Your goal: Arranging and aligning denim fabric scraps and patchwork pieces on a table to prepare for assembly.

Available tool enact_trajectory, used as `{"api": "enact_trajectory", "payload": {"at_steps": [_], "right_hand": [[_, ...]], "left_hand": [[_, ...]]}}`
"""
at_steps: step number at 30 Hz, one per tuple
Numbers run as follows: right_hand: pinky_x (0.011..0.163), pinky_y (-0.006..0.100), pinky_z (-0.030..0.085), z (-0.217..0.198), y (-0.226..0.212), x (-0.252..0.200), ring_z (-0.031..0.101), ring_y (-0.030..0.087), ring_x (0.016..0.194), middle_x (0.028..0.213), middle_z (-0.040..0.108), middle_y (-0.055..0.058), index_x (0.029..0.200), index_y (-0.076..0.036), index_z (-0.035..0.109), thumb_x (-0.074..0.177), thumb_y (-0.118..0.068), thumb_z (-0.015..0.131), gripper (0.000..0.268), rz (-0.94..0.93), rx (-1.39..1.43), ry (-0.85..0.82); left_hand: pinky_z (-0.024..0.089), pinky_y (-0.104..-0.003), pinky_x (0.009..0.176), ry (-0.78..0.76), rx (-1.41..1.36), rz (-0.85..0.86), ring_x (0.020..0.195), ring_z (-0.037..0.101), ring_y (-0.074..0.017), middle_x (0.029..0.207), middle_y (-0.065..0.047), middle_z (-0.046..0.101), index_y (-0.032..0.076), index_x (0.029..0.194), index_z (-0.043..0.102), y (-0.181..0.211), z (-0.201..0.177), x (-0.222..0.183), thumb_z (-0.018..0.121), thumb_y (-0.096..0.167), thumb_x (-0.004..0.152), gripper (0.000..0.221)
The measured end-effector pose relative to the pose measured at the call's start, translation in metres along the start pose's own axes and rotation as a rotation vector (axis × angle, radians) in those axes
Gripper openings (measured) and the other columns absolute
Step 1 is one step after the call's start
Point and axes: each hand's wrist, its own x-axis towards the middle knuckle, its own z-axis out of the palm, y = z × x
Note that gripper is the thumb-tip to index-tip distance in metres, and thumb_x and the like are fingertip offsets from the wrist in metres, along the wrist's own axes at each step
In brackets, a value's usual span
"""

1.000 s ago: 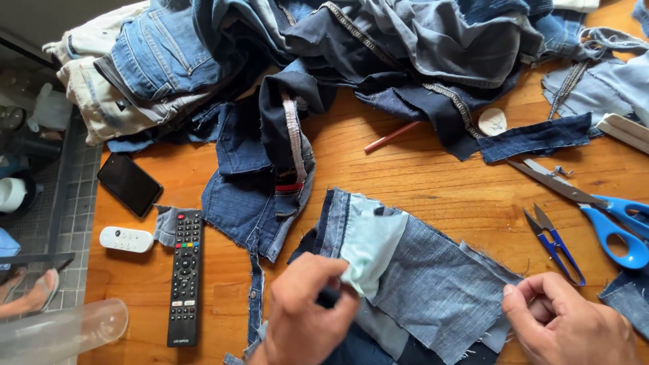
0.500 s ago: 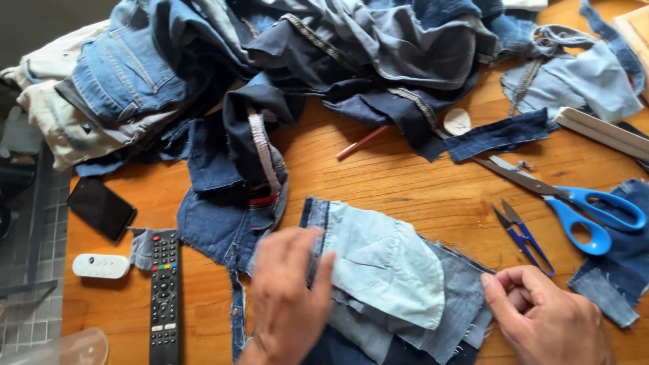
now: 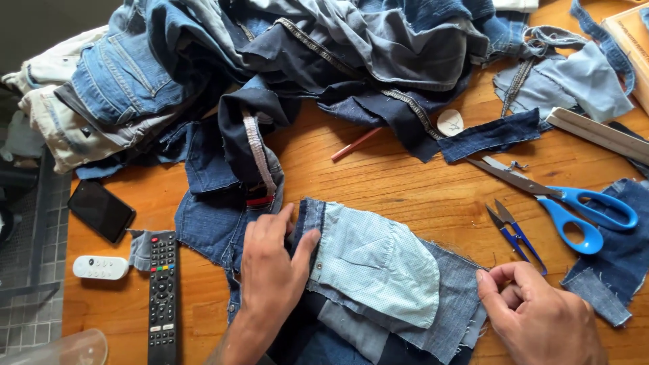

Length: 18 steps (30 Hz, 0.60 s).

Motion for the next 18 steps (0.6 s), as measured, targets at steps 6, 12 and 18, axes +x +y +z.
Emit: {"api": "enact_trajectory", "payload": {"at_steps": [6,12,18], "right_hand": [[0.081,0.042,0.062,0.024,0.013,-0.004,0.079,0.021,0.078,0.072,0.071,-0.016,0.129,-0.042,0.079,0.108,-0.056,0.082,0.025,-0.131,-0.072,0.233],[0.077,0.032,0.051,0.024,0.010,-0.009,0.060,0.014,0.066,0.066,0.058,-0.014,0.120,-0.037,0.082,0.121,-0.051,0.086,0.014,-0.111,-0.021,0.267],[0.057,0.027,0.038,0.017,0.002,-0.003,0.040,0.010,0.050,0.050,0.050,-0.003,0.112,-0.012,0.083,0.115,-0.023,0.087,0.012,-0.182,0.344,0.151]], "left_hand": [[0.055,-0.045,0.090,0.187,-0.065,0.103,0.093,0.068,-0.0314,0.101,-0.006,0.079,0.014,0.109,0.081,-0.001,0.008,0.016,0.089,0.017,0.098,0.015],[0.057,-0.043,0.094,0.206,-0.213,0.329,0.100,0.069,-0.0318,0.109,-0.010,0.080,0.008,0.108,0.076,0.008,-0.002,0.015,0.081,0.003,0.105,0.007],[0.055,-0.036,0.077,-0.012,-0.592,-0.045,0.087,0.068,-0.0200,0.099,-0.005,0.071,0.010,0.119,0.064,0.006,-0.015,0.012,0.064,0.015,0.116,0.005]]}}
